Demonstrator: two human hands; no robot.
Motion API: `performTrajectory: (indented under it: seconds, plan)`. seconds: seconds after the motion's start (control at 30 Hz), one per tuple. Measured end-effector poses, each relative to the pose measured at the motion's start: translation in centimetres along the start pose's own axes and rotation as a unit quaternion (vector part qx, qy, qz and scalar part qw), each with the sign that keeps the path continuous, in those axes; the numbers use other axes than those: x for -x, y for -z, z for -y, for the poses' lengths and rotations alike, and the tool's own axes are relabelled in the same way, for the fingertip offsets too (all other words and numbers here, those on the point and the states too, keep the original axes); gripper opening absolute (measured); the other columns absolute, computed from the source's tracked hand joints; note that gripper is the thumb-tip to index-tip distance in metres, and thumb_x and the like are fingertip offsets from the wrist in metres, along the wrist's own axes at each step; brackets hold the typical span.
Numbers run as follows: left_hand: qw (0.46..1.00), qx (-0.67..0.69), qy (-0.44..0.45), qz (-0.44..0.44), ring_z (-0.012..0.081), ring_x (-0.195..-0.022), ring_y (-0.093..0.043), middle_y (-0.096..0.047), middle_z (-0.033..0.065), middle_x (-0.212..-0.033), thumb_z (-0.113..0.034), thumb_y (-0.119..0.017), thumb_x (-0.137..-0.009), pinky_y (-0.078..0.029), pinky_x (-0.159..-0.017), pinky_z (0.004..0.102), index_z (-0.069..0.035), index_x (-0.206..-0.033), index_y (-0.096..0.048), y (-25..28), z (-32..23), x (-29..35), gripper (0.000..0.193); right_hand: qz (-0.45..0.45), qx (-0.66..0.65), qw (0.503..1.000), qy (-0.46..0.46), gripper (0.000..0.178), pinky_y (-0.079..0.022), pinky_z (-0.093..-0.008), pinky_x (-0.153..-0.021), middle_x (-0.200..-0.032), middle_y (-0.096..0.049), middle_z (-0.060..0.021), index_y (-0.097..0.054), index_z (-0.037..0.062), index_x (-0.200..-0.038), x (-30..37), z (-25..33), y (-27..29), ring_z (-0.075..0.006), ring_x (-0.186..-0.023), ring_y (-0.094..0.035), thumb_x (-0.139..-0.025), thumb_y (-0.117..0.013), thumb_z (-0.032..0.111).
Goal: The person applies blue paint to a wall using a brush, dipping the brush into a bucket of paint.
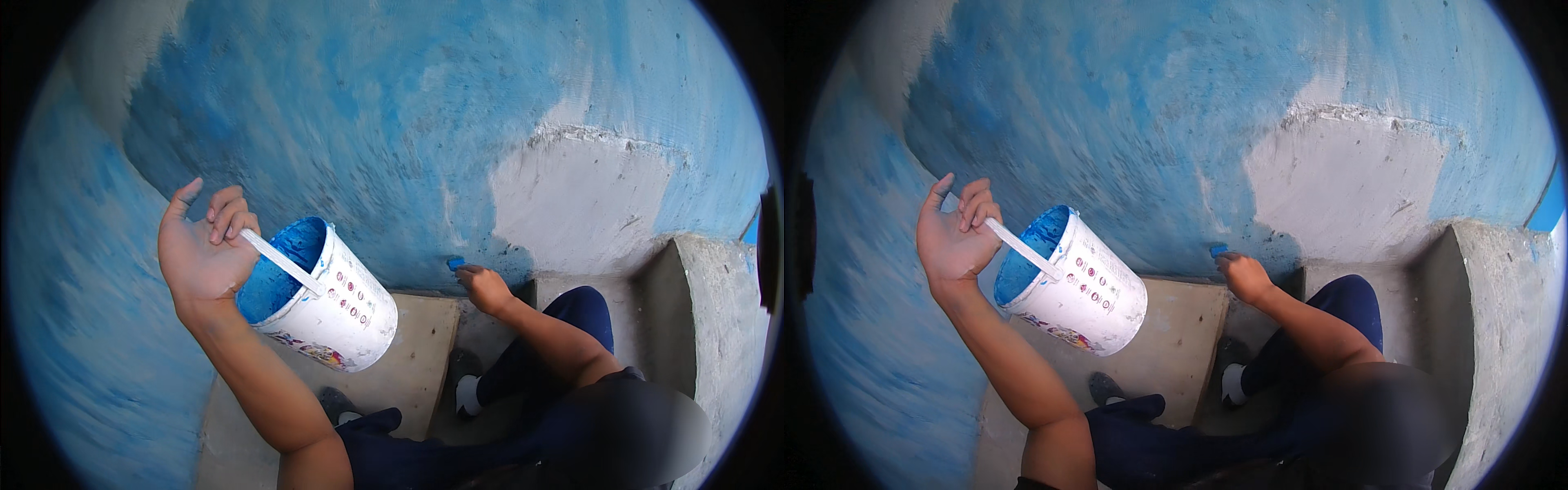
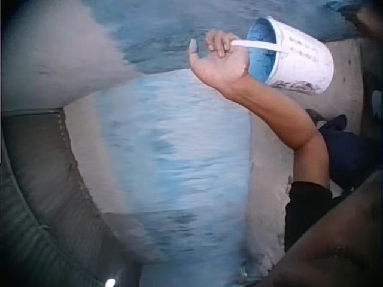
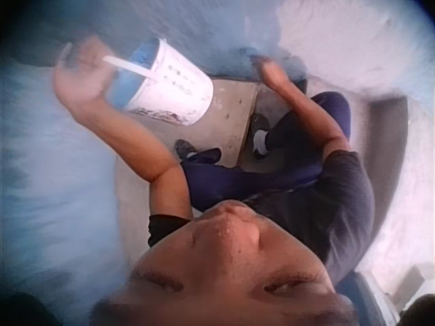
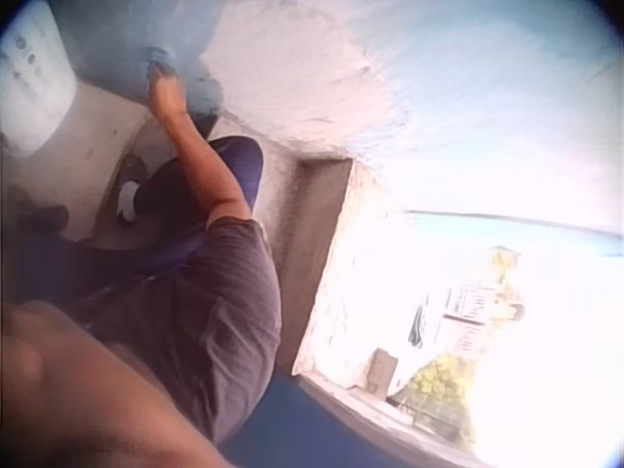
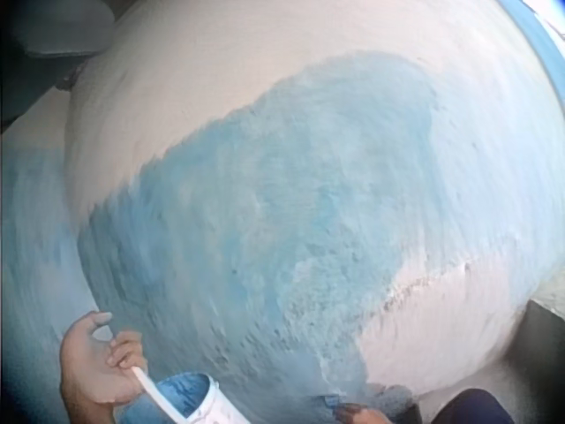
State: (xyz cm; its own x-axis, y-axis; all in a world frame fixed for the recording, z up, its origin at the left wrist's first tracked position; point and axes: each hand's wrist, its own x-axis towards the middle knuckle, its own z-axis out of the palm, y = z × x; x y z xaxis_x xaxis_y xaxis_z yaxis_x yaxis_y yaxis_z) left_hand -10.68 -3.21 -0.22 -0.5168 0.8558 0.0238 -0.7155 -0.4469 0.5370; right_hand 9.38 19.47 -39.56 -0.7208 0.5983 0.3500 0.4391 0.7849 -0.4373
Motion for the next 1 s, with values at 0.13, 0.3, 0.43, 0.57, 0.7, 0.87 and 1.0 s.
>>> performTrajectory:
  seconds: [0.13, 0.3, 0.43, 0.57, 0.7, 0.87, 1.0]
  plan:
    - [0.999, 0.007, 0.024, -0.037, 0.0117, -0.056, -0.023, -0.029, 0.0016, -0.071, -0.013, -0.062, -0.095, -0.024, -0.057, 0.0297, -0.010, -0.080, -0.034, 0.0, -0.9, 0.2, 0.031, -0.335, -0.042, 0.932, 0.130, 0.022, -0.058, -0.0417, -0.091, -0.125, -0.068, -0.0157, -0.068, 0.0020, -0.104, -3.2, 4.9, 7.9, -0.0340, -0.115, -0.066, -0.084, -0.067, -0.004]
    - [0.998, 0.028, 0.055, -0.012, 0.0124, -0.055, -0.023, -0.030, 0.0021, -0.072, -0.014, -0.062, -0.093, -0.025, -0.058, 0.0298, -0.009, -0.080, -0.033, 0.4, -0.5, 0.2, 0.032, -0.408, 0.052, 0.901, 0.138, 0.030, -0.058, -0.0405, -0.092, -0.127, -0.064, -0.0150, -0.066, 0.0028, -0.100, -3.0, 5.8, 10.8, -0.0343, -0.120, -0.063, -0.073, -0.067, -0.010]
    - [0.996, 0.042, 0.073, 0.033, 0.0130, -0.055, -0.024, -0.031, 0.0026, -0.072, -0.014, -0.062, -0.093, -0.025, -0.059, 0.0298, -0.008, -0.080, -0.033, -0.4, -0.8, 0.5, 0.032, -0.256, 0.116, 0.949, 0.142, 0.025, -0.058, -0.0399, -0.089, -0.126, -0.065, -0.0140, -0.066, 0.0016, -0.106, -1.2, 1.6, 2.9, -0.0323, -0.123, -0.060, -0.080, -0.063, 0.000]
    - [0.997, 0.037, 0.046, 0.047, 0.0129, -0.056, -0.024, -0.031, 0.0025, -0.072, -0.014, -0.062, -0.093, -0.025, -0.058, 0.0299, -0.009, -0.081, -0.033, -0.6, -0.7, 0.9, 0.032, -0.120, 0.041, 0.989, 0.075, 0.018, -0.058, -0.0413, -0.089, -0.124, -0.067, -0.0126, -0.068, 0.0027, -0.103, -0.6, 2.1, 0.8, -0.0318, -0.118, -0.063, -0.086, -0.064, -0.001]
    - [0.997, 0.027, 0.033, 0.060, 0.0131, -0.056, -0.024, -0.031, 0.0026, -0.072, -0.015, -0.062, -0.094, -0.026, -0.058, 0.0300, -0.009, -0.080, -0.033, -0.3, -1.2, 0.8, 0.032, -0.289, -0.023, 0.950, 0.116, 0.022, -0.059, -0.0403, -0.087, -0.129, -0.065, -0.0133, -0.067, 0.0008, -0.103, -3.6, 4.5, 6.4, -0.0309, -0.122, -0.062, -0.081, -0.064, -0.005]
    - [0.999, 0.018, 0.009, 0.042, 0.0135, -0.054, -0.025, -0.032, 0.0031, -0.073, -0.016, -0.062, -0.094, -0.027, -0.059, 0.0298, -0.008, -0.079, -0.034, 0.3, 0.0, 0.2, 0.033, -0.369, 0.073, 0.913, 0.157, 0.023, -0.059, -0.0383, -0.086, -0.136, -0.063, -0.0130, -0.066, 0.0027, -0.099, -4.4, 5.3, 9.2, -0.0286, -0.131, -0.058, -0.079, -0.064, -0.007]
    - [1.000, -0.008, 0.009, 0.019, 0.0145, -0.053, -0.026, -0.032, 0.0033, -0.072, -0.018, -0.062, -0.094, -0.027, -0.058, 0.0295, -0.008, -0.076, -0.034, 0.3, 1.5, -1.0, 0.034, -0.289, 0.150, 0.935, 0.142, 0.024, -0.060, -0.0362, -0.085, -0.140, -0.060, -0.0113, -0.065, 0.0048, -0.102, -2.3, 1.6, 3.0, -0.0265, -0.136, -0.054, -0.080, -0.062, -0.003]
